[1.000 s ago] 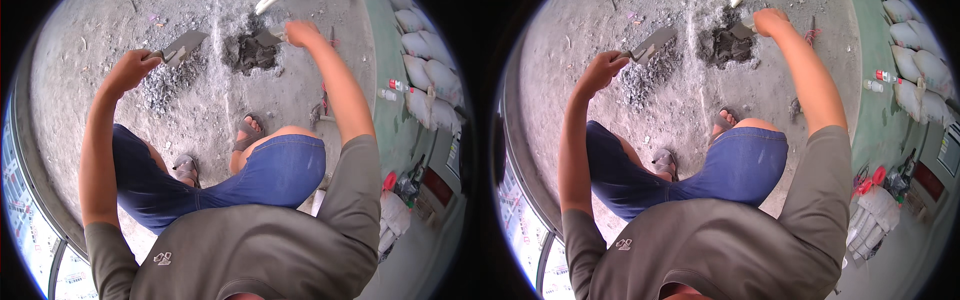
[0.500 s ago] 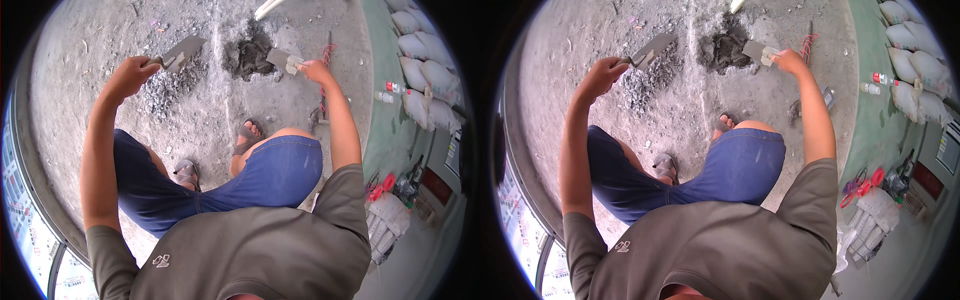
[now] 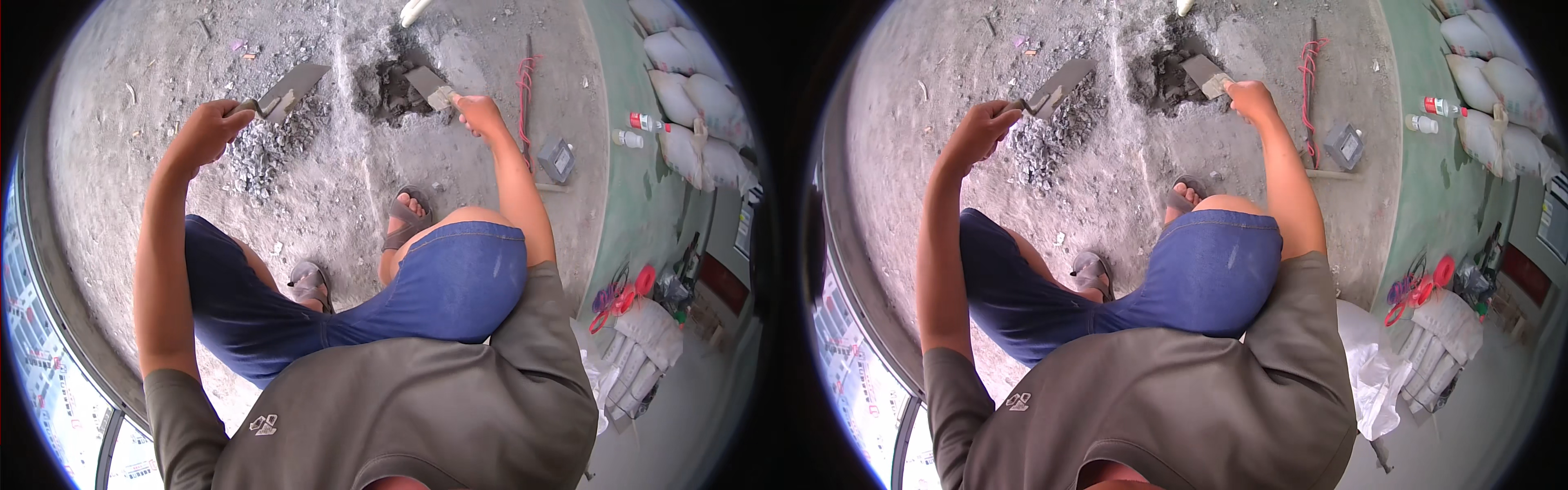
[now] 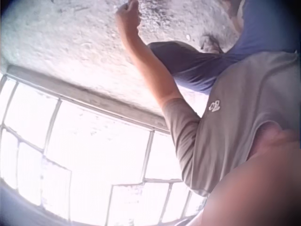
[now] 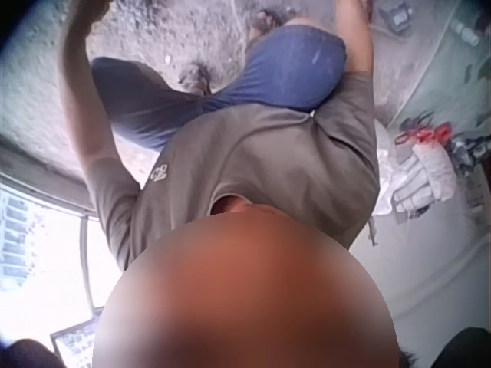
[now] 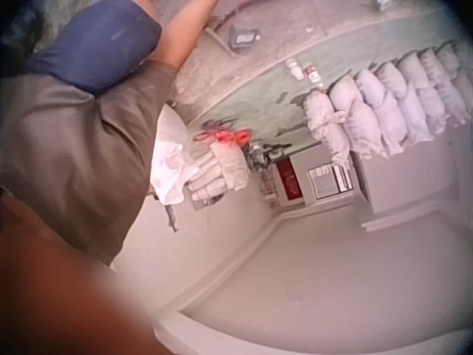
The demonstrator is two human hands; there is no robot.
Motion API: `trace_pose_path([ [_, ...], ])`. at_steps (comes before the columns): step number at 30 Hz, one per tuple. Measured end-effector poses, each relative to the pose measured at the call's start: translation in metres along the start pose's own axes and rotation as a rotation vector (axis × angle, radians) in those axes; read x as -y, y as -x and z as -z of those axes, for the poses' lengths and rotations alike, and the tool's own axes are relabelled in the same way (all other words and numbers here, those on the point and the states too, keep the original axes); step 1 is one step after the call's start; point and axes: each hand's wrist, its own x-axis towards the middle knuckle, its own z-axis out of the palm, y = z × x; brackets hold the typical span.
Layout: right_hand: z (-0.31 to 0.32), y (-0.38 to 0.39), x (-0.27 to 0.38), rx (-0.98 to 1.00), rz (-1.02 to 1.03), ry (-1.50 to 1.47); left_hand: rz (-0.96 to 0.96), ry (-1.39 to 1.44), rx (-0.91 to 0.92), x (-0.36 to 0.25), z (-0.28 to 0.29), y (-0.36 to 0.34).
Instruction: Installing an electrical junction box into a concrete floor using mortar.
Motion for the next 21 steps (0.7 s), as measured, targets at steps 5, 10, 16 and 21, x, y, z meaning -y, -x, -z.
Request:
trace_pose_path([
  [5,-0.008,0.035,-0.024,-0.01,-0.153,-0.293,-0.036,0.017,-0.031,0.008,0.007,0.006],
  [10,-0.039,0.031,-0.005,0.006,-0.168,-0.633,-0.01,-0.001,-0.028,0.009,0.008,0.006],
  [16,-0.063,0.041,0.001,0.084,-0.139,-0.409,-0.021,0.007,-0.022,0.008,0.008,0.007],
  [21,-0.057,0.039,-0.008,-0.064,-0.084,-0.444,-0.028,-0.002,-0.049,0.01,0.01,0.007],
])
